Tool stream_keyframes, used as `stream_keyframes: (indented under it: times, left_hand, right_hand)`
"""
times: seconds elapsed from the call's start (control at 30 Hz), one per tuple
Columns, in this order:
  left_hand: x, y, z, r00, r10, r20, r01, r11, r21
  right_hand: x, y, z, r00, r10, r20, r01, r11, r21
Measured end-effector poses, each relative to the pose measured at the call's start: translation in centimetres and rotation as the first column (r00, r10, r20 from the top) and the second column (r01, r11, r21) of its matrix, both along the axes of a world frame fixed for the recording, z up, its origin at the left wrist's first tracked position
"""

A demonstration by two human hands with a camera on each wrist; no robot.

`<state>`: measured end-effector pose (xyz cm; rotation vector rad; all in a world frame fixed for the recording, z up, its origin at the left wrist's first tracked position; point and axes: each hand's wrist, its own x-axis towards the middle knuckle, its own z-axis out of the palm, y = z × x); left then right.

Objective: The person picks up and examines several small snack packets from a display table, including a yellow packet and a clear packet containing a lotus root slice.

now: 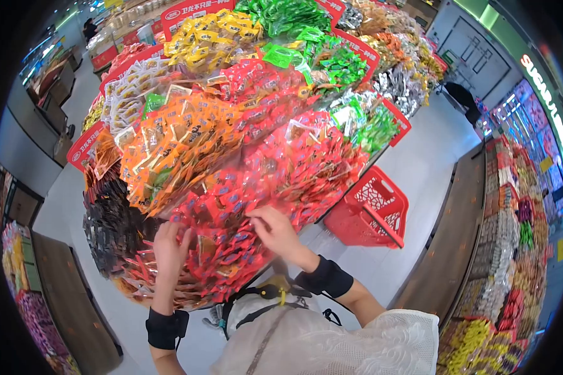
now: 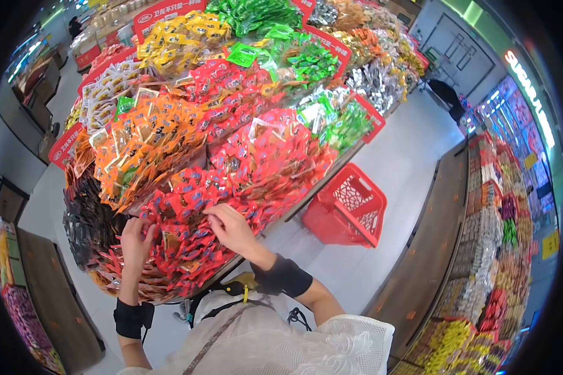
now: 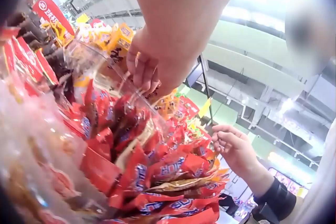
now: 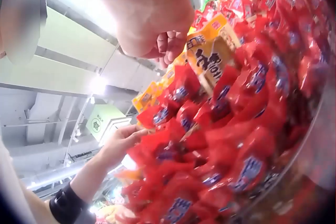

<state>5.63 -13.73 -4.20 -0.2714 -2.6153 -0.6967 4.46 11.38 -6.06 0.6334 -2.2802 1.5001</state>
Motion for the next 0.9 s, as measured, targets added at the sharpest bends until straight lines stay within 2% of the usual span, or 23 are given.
stream_keyframes:
  times: [0.1, 0.2, 0.3, 0.33, 0.4, 0.47, 0.53, 0.6, 0.67, 0.77, 0.87, 0.9]
  left_hand:
    - [-1.0, 2.4, -0.9, 0.988, 0.062, 0.14, -0.076, 0.992, 0.096]
    - [-1.3, 4.5, -1.0, 0.985, 0.068, 0.16, -0.088, 0.989, 0.123]
    - [-1.3, 5.6, -1.3, 0.992, 0.083, 0.092, -0.085, 0.996, 0.02]
    - [-1.3, 5.8, -1.4, 0.99, 0.103, 0.095, -0.106, 0.994, 0.029]
    - [-1.1, 5.8, -1.4, 0.985, 0.145, 0.096, -0.15, 0.988, 0.045]
    - [-0.9, 6.0, -1.4, 0.981, 0.167, 0.103, -0.174, 0.983, 0.058]
    - [-0.5, 6.5, -1.1, 0.975, 0.192, 0.108, -0.199, 0.978, 0.063]
    - [-0.3, 6.9, -1.0, 0.974, 0.203, 0.103, -0.211, 0.975, 0.067]
    - [-0.2, 7.4, -0.9, 0.974, 0.207, 0.088, -0.214, 0.973, 0.089]
    - [-0.1, 8.3, -0.8, 0.977, 0.202, 0.073, -0.208, 0.974, 0.086]
    - [0.0, 8.8, -0.8, 0.973, 0.209, 0.094, -0.22, 0.967, 0.127]
    - [0.1, 8.8, -0.9, 0.977, 0.194, 0.087, -0.204, 0.971, 0.128]
  right_hand:
    - [-0.7, 3.1, -0.3, 1.0, -0.029, 0.007, 0.029, 0.997, -0.066]
    - [-2.0, 5.1, 0.0, 0.998, -0.06, 0.0, 0.059, 0.993, -0.107]
    - [-4.0, 7.4, 0.3, 0.996, -0.094, 0.004, 0.094, 0.991, -0.099]
    - [-4.8, 8.2, -0.1, 0.994, -0.085, 0.069, 0.095, 0.982, -0.166]
    - [-6.6, 10.2, 0.4, 0.989, -0.142, 0.039, 0.145, 0.986, -0.077]
    - [-9.1, 12.6, 1.3, 0.978, -0.183, -0.105, 0.182, 0.983, -0.019]
    - [-12.2, 15.2, 3.4, 0.965, -0.216, -0.151, 0.237, 0.963, 0.132]
    - [-16.4, 17.3, 4.6, 0.971, -0.206, -0.122, 0.223, 0.964, 0.145]
    - [-19.2, 17.9, 7.1, 0.976, -0.202, -0.079, 0.216, 0.936, 0.279]
    - [-23.9, 18.7, 5.4, 0.992, -0.128, 0.022, 0.1, 0.86, 0.5]
    - [-24.7, 17.9, 4.5, 0.978, -0.176, 0.112, 0.047, 0.709, 0.704]
    - [-24.8, 17.7, 4.2, 0.968, -0.169, 0.187, -0.002, 0.738, 0.675]
